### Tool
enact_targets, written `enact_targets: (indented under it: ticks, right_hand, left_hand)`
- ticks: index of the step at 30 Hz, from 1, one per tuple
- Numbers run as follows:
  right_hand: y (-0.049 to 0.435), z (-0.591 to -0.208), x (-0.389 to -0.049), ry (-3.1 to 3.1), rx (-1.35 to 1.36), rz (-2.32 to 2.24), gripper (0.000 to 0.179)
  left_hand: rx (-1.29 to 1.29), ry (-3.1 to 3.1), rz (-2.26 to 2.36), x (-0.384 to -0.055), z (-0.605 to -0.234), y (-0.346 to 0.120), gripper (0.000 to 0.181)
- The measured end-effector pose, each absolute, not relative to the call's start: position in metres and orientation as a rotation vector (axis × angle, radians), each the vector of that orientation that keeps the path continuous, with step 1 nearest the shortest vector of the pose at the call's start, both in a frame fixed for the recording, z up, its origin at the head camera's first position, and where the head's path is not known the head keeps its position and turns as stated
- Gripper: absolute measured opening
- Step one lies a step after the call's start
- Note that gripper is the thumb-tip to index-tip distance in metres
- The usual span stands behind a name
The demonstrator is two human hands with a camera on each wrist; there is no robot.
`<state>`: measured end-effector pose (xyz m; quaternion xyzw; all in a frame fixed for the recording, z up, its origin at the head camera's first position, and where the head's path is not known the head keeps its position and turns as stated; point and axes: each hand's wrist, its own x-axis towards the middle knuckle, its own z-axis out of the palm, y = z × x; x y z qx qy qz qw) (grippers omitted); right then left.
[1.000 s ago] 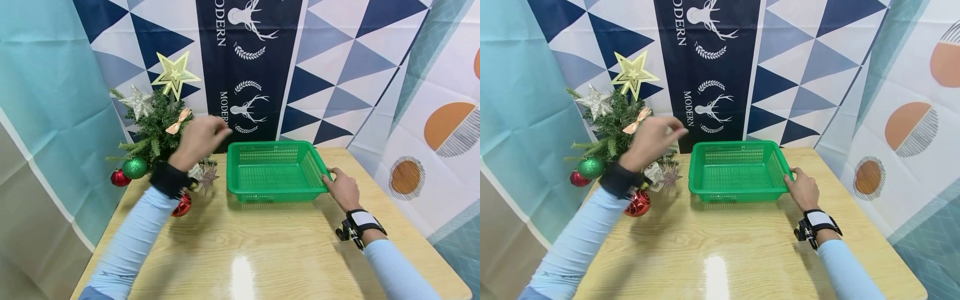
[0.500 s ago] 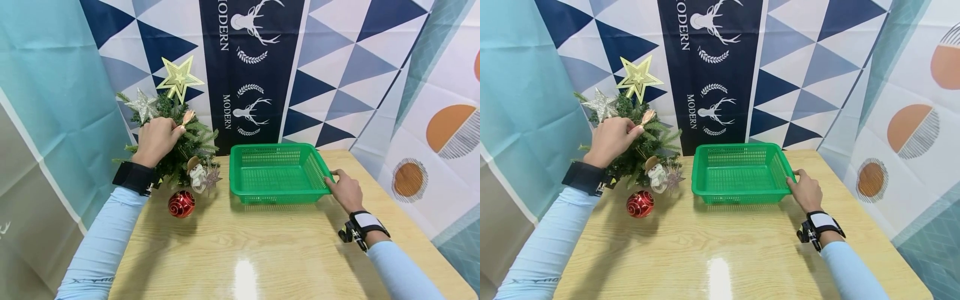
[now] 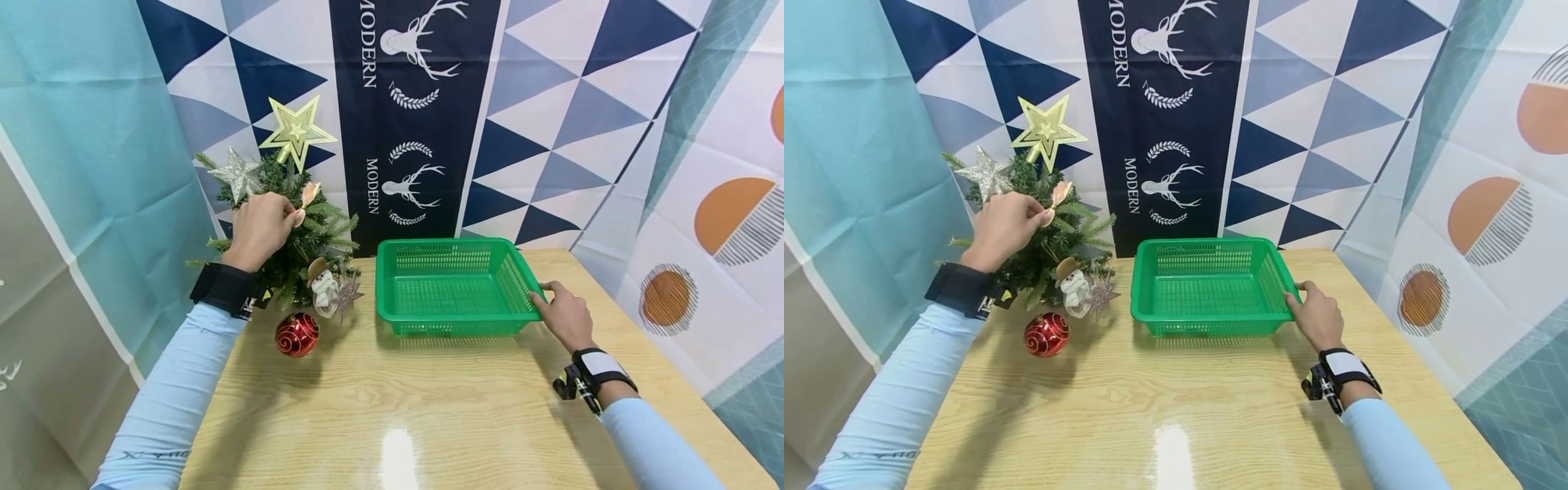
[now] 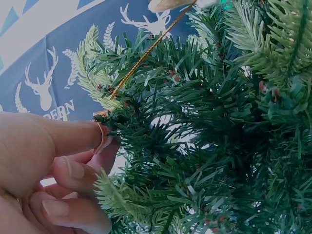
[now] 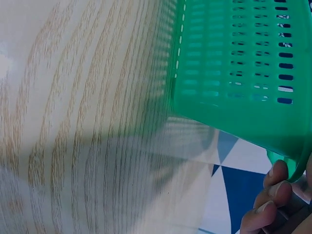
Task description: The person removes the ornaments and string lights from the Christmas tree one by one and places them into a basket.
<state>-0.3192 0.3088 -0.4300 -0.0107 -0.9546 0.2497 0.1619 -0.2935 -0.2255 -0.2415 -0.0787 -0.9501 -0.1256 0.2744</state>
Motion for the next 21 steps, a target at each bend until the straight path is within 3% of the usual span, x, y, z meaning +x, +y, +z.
enact_targets:
  ticks: [21]
  right_hand:
    - [0.3164, -0.4387, -0.3189, -2.699, 0.006, 0.804, 0.054]
  left_hand:
    - [-0.238, -2.397, -0.422, -0.2929, -0.2490, -0.2263, 0.025]
